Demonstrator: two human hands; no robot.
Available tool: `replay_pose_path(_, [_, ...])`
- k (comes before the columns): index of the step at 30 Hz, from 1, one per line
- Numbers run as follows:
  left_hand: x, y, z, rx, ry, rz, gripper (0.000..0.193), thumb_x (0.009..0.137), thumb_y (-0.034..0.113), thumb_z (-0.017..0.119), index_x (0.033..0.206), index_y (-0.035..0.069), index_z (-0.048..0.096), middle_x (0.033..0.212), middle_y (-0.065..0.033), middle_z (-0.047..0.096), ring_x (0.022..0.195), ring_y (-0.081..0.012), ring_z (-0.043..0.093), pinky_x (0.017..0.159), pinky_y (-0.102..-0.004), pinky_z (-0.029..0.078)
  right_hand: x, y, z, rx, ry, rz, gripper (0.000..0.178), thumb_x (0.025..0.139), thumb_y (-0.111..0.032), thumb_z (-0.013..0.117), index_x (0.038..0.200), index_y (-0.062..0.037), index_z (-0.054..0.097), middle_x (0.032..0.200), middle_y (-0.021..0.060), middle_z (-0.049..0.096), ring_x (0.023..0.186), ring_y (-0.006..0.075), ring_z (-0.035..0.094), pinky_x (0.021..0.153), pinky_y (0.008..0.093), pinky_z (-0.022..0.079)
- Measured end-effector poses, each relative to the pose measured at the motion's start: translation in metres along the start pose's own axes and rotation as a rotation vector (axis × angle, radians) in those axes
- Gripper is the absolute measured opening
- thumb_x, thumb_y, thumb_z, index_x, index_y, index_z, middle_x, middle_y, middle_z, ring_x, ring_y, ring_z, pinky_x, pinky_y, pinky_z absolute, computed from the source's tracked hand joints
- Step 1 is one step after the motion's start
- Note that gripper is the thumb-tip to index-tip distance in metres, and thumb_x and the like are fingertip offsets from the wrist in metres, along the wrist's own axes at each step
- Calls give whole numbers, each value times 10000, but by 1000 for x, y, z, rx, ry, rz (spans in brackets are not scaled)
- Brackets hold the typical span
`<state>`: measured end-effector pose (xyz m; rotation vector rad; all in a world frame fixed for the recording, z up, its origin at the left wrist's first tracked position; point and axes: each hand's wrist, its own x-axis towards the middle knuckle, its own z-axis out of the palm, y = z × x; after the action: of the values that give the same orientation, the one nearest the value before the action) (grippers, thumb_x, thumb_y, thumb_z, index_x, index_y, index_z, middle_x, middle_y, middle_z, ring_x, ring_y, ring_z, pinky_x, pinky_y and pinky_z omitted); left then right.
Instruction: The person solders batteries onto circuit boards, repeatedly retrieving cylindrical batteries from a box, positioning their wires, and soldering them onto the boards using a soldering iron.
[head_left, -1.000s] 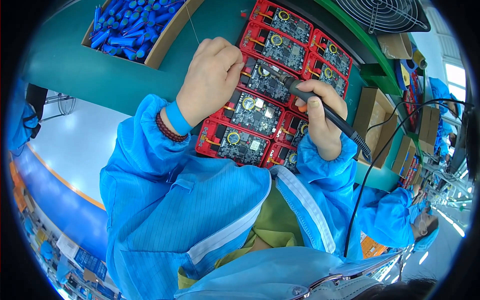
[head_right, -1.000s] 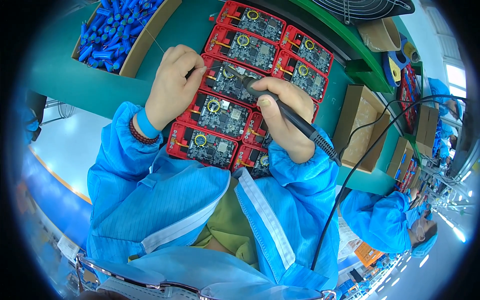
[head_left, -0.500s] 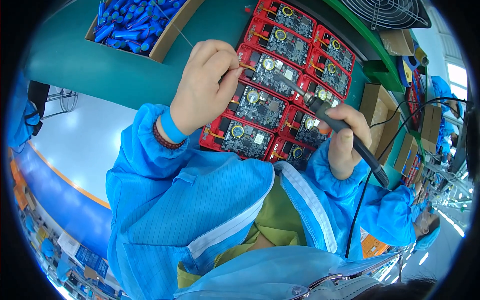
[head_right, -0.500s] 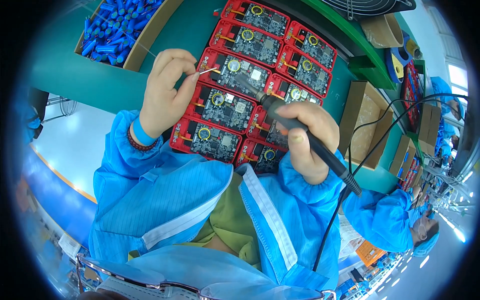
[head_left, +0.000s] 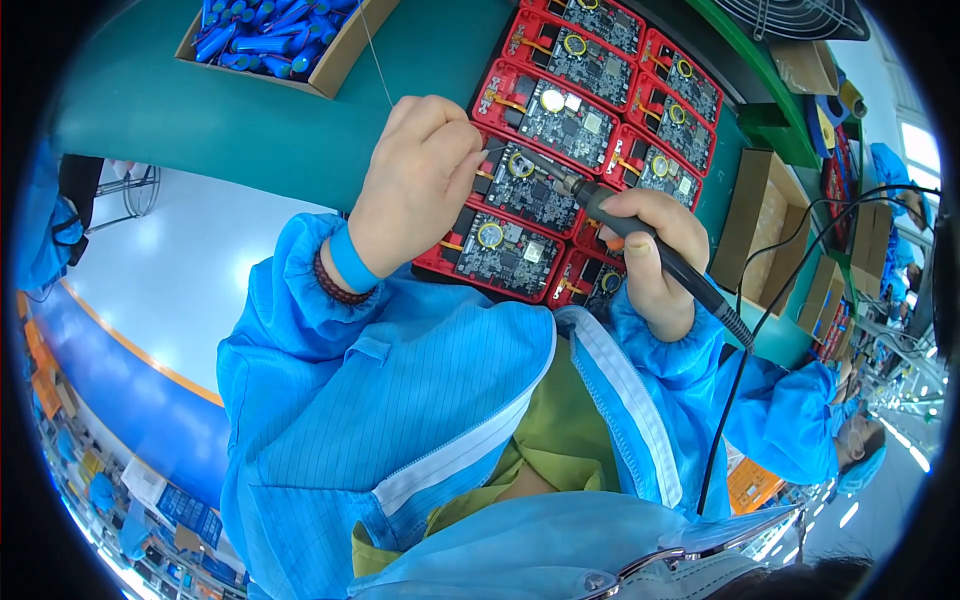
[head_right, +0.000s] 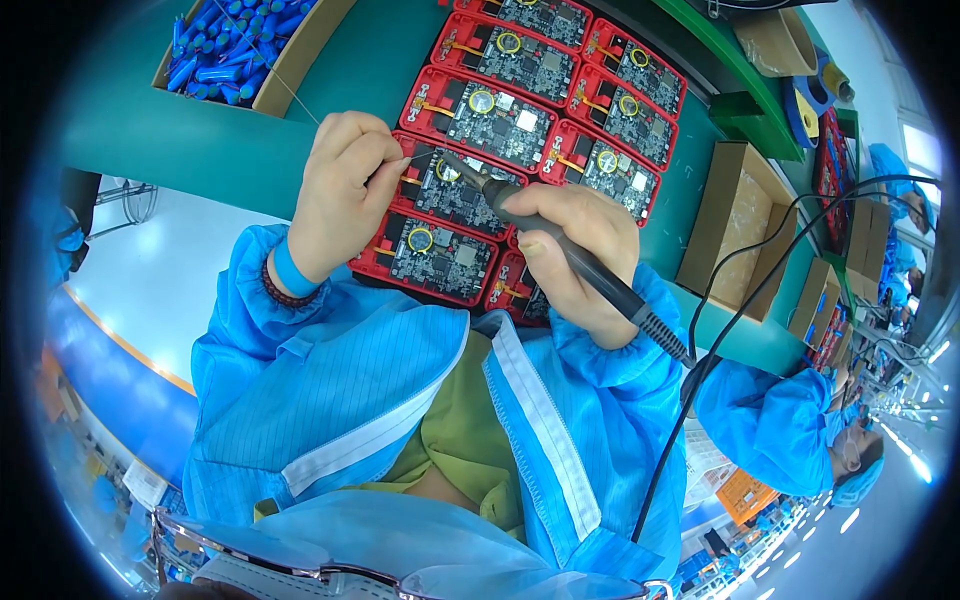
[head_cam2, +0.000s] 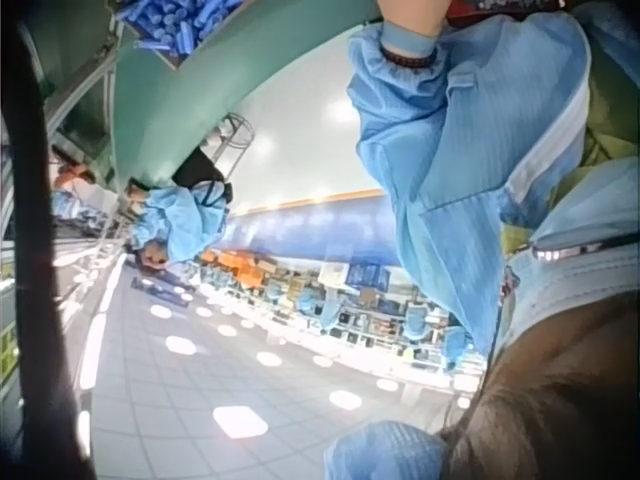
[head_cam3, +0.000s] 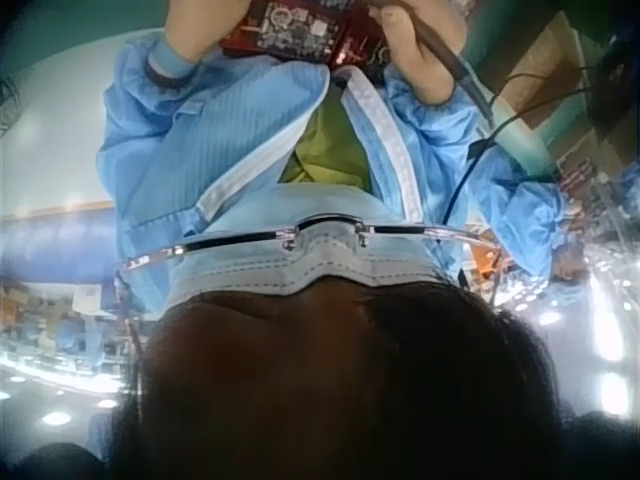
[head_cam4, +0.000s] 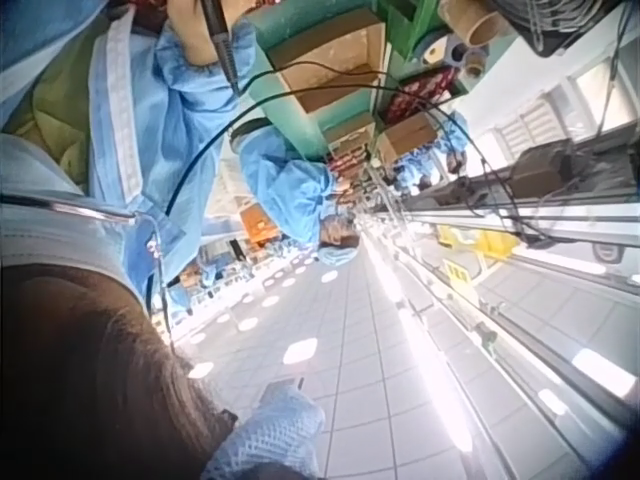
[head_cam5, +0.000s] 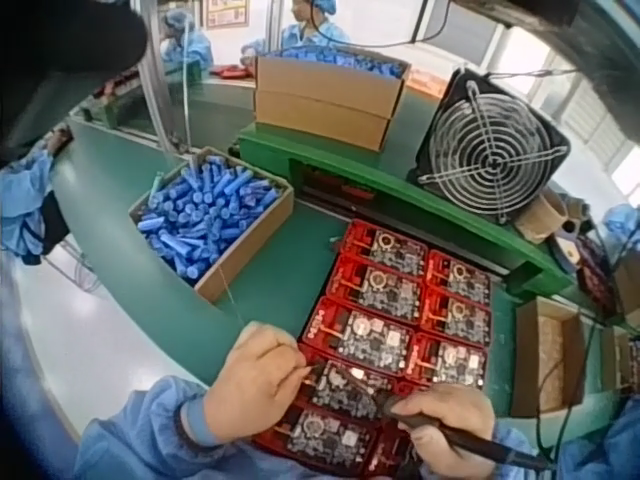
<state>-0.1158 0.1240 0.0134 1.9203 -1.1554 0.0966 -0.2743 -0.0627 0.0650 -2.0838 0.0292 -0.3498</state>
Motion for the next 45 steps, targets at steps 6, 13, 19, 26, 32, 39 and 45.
replay_pose_path(6, [-1, 1, -2, -3, 0, -8, 111, 718, -22, 667, 775, 19, 580, 862, -91, 556, 834, -280, 526, 721, -364, 440, 0, 3, 4, -10, 17, 24, 233, 856, -212, 614, 971, -9, 605, 812, 123, 653, 671, 261, 630, 617, 343, 486])
replay_pose_path(13, [0, -2, 0, -6, -17, 10, 108, 722, -21, 663, 784, 18, 583, 859, -92, 551, 827, -283, 522, 717, -364, 441, 2, 5, 5, -20, -3, 29, 234, 856, -215, 611, 966, -9, 607, 838, 127, 660, 695, 258, 635, 626, 345, 490])
replay_pose_path(19, [2, -1, 0, -11, -19, 10, 107, 720, -20, 662, 785, 18, 586, 857, -95, 547, 827, -286, 522, 718, -363, 442, 2, 2, 4, -23, 13, 38, 226, 857, -209, 604, 965, -10, 608, 867, 135, 664, 704, 259, 637, 635, 346, 491])
replay_pose_path(26, [1, -1, 0, -5, -56, 44, 128, 707, -14, 669, 790, 23, 580, 873, -99, 542, 840, -289, 512, 735, -364, 444, 3, 3, 4, -19, -21, 14, 234, 861, -220, 609, 966, -11, 606, 829, 129, 657, 684, 258, 636, 620, 343, 490])
replay_pose_path(32, [2, 1, 1, 7, -67, 51, 138, 714, 5, 671, 804, 28, 570, 891, -104, 534, 852, -294, 504, 758, -370, 446, 0, 2, 6, -13, 25, 4, 253, 865, -238, 603, 965, -6, 607, 811, 126, 650, 670, 257, 631, 614, 341, 485])
replay_pose_path(39, [-8, 3, -17, -71, -17, 47, 142, 747, -18, 626, 855, 19, 542, 957, -121, 543, 897, -313, 513, 777, -370, 444, -18, -16, -6, 76, 123, 20, 354, 898, -335, 554, 962, 8, 609, 737, 114, 628, 616, 216, 611, 567, 310, 462])
replay_pose_path(45, [-26, 13, -28, -45, -16, 149, 172, 724, -27, 641, 864, 17, 550, 955, -118, 543, 885, -314, 516, 759, -365, 451, -26, -27, -3, 30, 14, -66, 380, 896, -382, 548, 944, -11, 615, 682, 96, 614, 583, 229, 600, 535, 322, 452])
